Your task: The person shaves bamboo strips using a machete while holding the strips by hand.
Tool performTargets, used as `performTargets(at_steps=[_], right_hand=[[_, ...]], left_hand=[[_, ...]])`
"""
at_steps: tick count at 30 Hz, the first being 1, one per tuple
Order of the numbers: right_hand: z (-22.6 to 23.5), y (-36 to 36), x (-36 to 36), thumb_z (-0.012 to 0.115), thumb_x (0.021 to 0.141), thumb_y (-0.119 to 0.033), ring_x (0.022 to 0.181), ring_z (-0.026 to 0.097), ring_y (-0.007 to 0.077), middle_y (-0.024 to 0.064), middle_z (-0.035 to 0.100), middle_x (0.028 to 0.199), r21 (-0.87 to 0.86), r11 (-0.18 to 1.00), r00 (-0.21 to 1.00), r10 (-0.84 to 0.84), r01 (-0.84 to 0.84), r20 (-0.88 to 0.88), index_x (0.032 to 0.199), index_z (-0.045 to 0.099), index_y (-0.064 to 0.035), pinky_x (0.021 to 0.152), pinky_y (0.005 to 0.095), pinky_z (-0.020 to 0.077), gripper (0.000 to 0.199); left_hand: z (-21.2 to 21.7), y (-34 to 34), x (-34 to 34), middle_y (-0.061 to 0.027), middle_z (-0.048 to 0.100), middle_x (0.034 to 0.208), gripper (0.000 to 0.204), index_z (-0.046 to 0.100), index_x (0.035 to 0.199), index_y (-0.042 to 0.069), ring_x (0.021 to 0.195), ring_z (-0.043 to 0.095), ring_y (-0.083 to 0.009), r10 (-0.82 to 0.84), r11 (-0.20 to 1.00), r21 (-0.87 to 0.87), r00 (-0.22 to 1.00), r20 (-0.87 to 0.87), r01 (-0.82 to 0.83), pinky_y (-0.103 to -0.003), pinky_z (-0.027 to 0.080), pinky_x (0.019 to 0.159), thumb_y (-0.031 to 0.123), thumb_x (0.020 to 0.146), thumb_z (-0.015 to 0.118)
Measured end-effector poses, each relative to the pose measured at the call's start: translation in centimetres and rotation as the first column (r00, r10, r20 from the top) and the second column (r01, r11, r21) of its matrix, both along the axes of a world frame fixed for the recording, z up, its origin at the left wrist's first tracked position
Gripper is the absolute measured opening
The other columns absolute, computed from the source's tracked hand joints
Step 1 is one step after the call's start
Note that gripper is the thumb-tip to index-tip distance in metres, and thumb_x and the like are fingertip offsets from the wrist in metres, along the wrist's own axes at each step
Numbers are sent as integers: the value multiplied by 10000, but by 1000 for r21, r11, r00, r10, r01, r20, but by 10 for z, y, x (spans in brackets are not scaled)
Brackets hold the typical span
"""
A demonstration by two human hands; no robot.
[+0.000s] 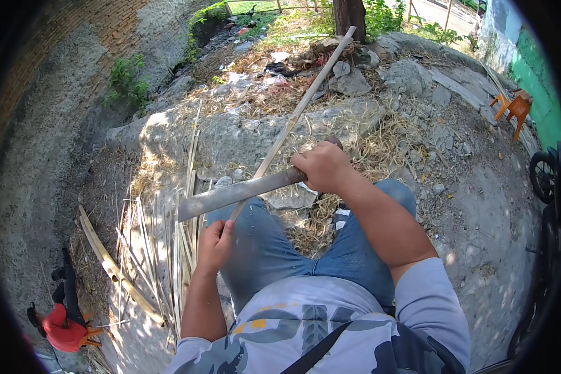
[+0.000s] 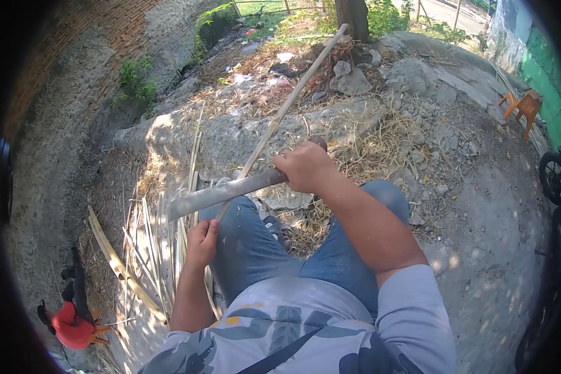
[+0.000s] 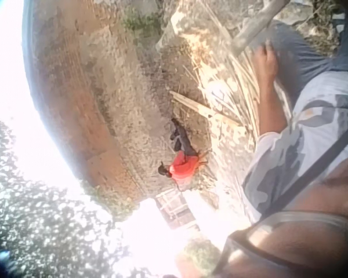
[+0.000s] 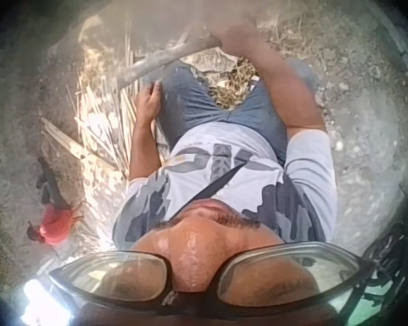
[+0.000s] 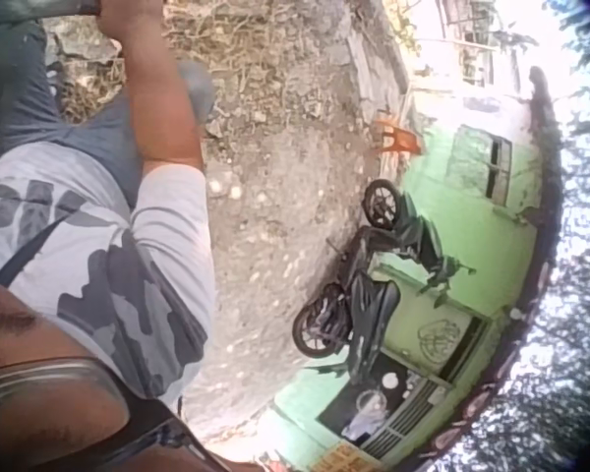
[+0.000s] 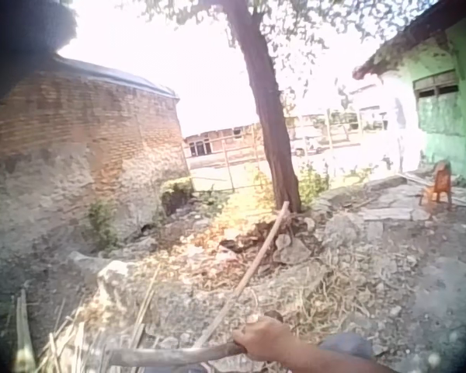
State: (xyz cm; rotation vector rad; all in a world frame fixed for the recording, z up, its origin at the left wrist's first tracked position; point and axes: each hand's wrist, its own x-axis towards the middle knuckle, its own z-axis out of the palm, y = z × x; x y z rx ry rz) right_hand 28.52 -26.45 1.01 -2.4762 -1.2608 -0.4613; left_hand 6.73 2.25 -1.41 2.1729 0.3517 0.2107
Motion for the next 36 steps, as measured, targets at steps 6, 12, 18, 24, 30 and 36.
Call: performTargets(at_steps=[6, 12, 18, 24, 30, 36], right_hand=[[1, -32, 33, 727, 769, -210, 808, 713, 365, 132, 695, 767, 97, 962, 952, -234, 257, -199, 922, 658, -134, 736, 505, 556, 184], [-4, -26, 15, 730, 780, -225, 830, 718, 361, 118, 719, 853, 59, 939, 918, -316, 338, -240, 980, 677, -158, 753, 516, 561, 218], [-7, 2, -4, 744, 716, -200, 750, 702, 320, 83, 698, 766, -59, 998, 999, 33, -33, 5, 917, 645, -143, 703, 465, 537, 231], [-1, -19, 26, 729, 757, -200, 779, 712, 343, 115, 707, 784, 10, 999, 999, -36, 36, -5, 888, 645, -127, 712, 484, 543, 172], [-8, -37, 30, 728, 793, -208, 809, 699, 400, 149, 706, 813, 153, 907, 895, -338, 392, -291, 930, 668, -131, 725, 535, 543, 168], [-11, -24, 14, 743, 745, -224, 781, 709, 340, 80, 704, 779, -18, 989, 984, -149, 148, -95, 931, 640, -150, 728, 492, 538, 225]], left_hand=[[-3, 5, -2, 10, 538, 651, 395, 661, 867, 1, 614, 462, -78, -24, 995, -99, 999, 33, 27, -296, 402, 551, 358, 1036, 659], [5, -2, 3, -19, 555, 656, 397, 662, 885, -10, 622, 475, -87, 12, 1000, -17, 996, -91, -14, -298, 405, 557, 368, 988, 724], [-2, 2, 6, -34, 569, 663, 397, 647, 878, -16, 623, 467, -100, -31, 999, 23, 999, -44, 32, -311, 406, 557, 357, 1002, 706], [-4, 7, 1, -33, 531, 643, 406, 614, 860, -15, 610, 445, -108, -75, 997, 1, 997, -3, 75, -328, 392, 545, 350, 1032, 660], [-4, 6, 6, -7, 557, 645, 348, 623, 852, 0, 599, 448, -81, -84, 996, -21, 996, 23, 85, -308, 376, 524, 297, 1024, 677], [14, -1, 8, -33, 639, 677, 297, 664, 910, -11, 600, 524, -75, -116, 989, 72, 985, -125, 126, -284, 424, 531, 270, 988, 724]])
